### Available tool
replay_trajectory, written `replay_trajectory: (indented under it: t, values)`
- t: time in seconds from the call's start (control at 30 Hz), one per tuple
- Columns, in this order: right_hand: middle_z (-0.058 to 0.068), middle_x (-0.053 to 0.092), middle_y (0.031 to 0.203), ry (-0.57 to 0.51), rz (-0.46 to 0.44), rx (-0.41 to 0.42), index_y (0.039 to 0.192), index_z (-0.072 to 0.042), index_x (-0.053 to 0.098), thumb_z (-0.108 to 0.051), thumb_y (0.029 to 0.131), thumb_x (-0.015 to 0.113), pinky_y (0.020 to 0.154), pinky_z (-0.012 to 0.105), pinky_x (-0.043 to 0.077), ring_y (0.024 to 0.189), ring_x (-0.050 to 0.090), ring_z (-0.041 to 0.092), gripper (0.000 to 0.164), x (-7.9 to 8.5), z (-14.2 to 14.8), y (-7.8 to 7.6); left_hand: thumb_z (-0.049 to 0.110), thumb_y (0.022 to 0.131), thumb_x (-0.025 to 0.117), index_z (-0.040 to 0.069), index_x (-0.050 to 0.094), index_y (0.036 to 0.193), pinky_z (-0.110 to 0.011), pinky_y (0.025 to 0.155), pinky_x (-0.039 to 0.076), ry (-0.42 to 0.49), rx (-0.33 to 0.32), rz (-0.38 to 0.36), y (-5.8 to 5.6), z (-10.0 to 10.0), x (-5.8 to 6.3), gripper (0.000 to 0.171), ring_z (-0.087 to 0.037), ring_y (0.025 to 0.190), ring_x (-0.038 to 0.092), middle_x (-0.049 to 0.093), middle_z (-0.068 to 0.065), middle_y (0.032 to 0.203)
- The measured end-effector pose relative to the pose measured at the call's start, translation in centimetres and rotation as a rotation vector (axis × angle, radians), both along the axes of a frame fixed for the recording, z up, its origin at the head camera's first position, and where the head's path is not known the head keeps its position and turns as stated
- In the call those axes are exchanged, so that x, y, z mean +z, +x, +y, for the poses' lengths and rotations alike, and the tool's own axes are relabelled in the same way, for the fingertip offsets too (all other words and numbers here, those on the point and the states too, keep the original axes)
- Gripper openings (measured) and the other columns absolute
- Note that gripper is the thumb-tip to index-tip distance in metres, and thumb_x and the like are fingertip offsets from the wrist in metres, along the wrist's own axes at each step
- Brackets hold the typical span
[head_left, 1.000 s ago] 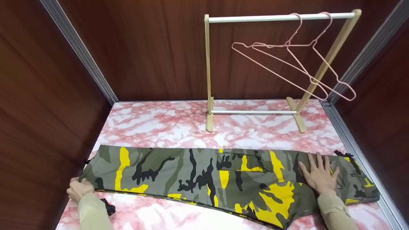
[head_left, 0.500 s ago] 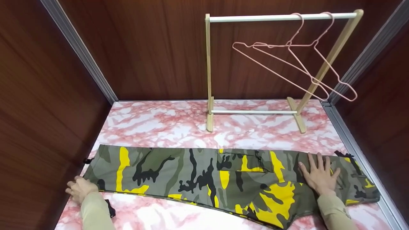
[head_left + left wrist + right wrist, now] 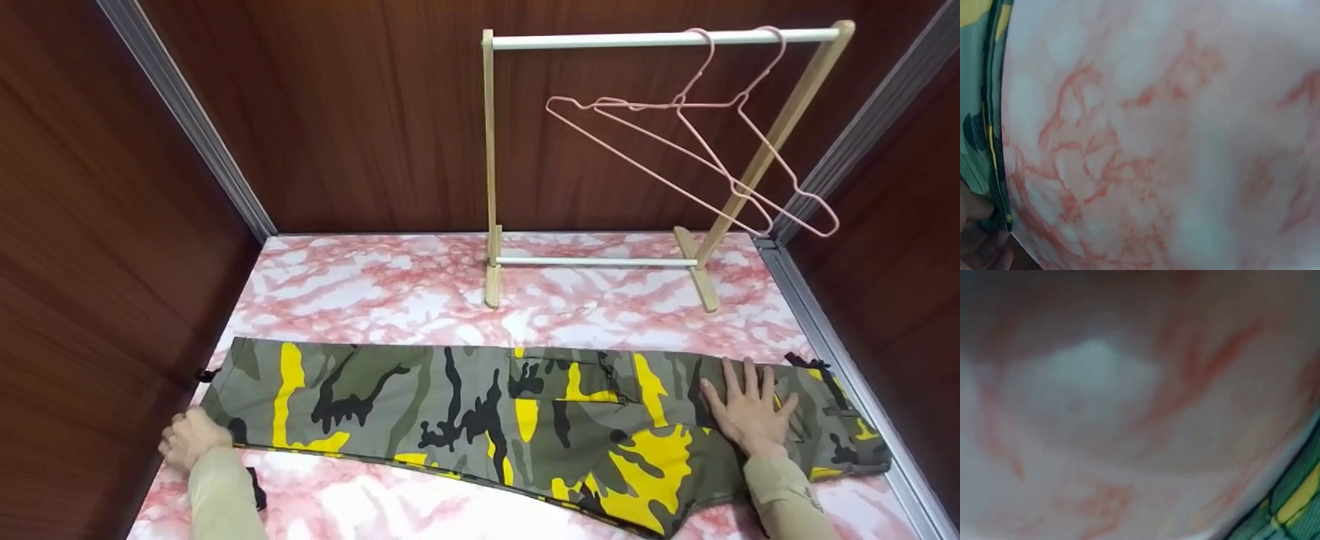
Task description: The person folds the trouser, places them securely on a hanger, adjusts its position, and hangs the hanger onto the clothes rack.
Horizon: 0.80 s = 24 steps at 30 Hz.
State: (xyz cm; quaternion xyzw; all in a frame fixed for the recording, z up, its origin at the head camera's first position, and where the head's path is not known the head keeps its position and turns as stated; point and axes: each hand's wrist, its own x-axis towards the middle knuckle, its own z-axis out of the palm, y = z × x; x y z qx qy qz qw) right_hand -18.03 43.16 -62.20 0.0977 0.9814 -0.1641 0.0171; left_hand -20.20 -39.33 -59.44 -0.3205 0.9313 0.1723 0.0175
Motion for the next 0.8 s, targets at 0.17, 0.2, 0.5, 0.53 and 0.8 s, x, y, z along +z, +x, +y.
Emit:
replay_trajectory:
  t: [0.17,0.2,0.5,0.53,0.8]
  values:
    - [0.030,0.002,0.166,0.003,-0.009,0.000,0.162,-0.012,0.009,-0.066,0.101,0.031,0.107,0.084,-0.013,0.150,-0.006,0.057,0.085,-0.1,0.0,0.0,0.011,0.088,0.057,-0.011,0.043,0.136,-0.069,0.111,0.025,-0.129,-0.266,-0.019,-1.6,1.5,0.3,0.055,-0.061,0.132,0.033,0.041,-0.042,0.137]
    - [0.030,0.002,0.166,0.003,-0.011,0.000,0.162,-0.012,0.008,-0.067,0.101,0.030,0.106,0.084,-0.012,0.150,-0.006,0.057,0.085,-0.1,0.0,0.0,0.016,0.091,0.056,-0.007,0.041,0.142,-0.071,0.114,0.020,-0.102,-0.320,-0.032,-2.1,1.9,0.3,0.058,-0.061,0.136,0.028,0.036,-0.040,0.144]
    - [0.030,0.002,0.166,-0.008,-0.011,0.000,0.162,-0.012,0.009,-0.066,0.101,0.032,0.107,0.083,-0.013,0.150,-0.006,0.057,0.085,0.0,-0.3,-0.1,0.068,0.095,0.047,0.009,0.000,0.161,-0.085,0.106,-0.013,0.247,-0.321,-0.199,-4.1,4.2,1.0,0.100,-0.058,0.144,-0.027,-0.025,-0.035,0.158]
    - [0.030,0.002,0.166,-0.006,-0.009,-0.002,0.162,-0.012,0.009,-0.066,0.101,0.033,0.107,0.083,-0.013,0.150,-0.006,0.057,0.084,0.0,-0.3,0.0,0.069,0.094,0.049,0.008,-0.001,0.160,-0.085,0.106,-0.014,0.244,-0.304,-0.198,-4.1,4.2,1.1,0.103,-0.058,0.144,-0.028,-0.026,-0.036,0.158]
    - [0.030,0.002,0.166,0.008,-0.013,-0.003,0.162,-0.013,0.009,-0.065,0.101,0.032,0.106,0.084,-0.013,0.150,-0.006,0.057,0.084,0.1,0.0,0.1,0.078,0.086,0.052,0.004,-0.005,0.159,-0.079,0.113,-0.012,0.233,-0.183,-0.208,-4.2,3.6,0.2,0.119,-0.058,0.146,-0.025,-0.028,-0.037,0.157]
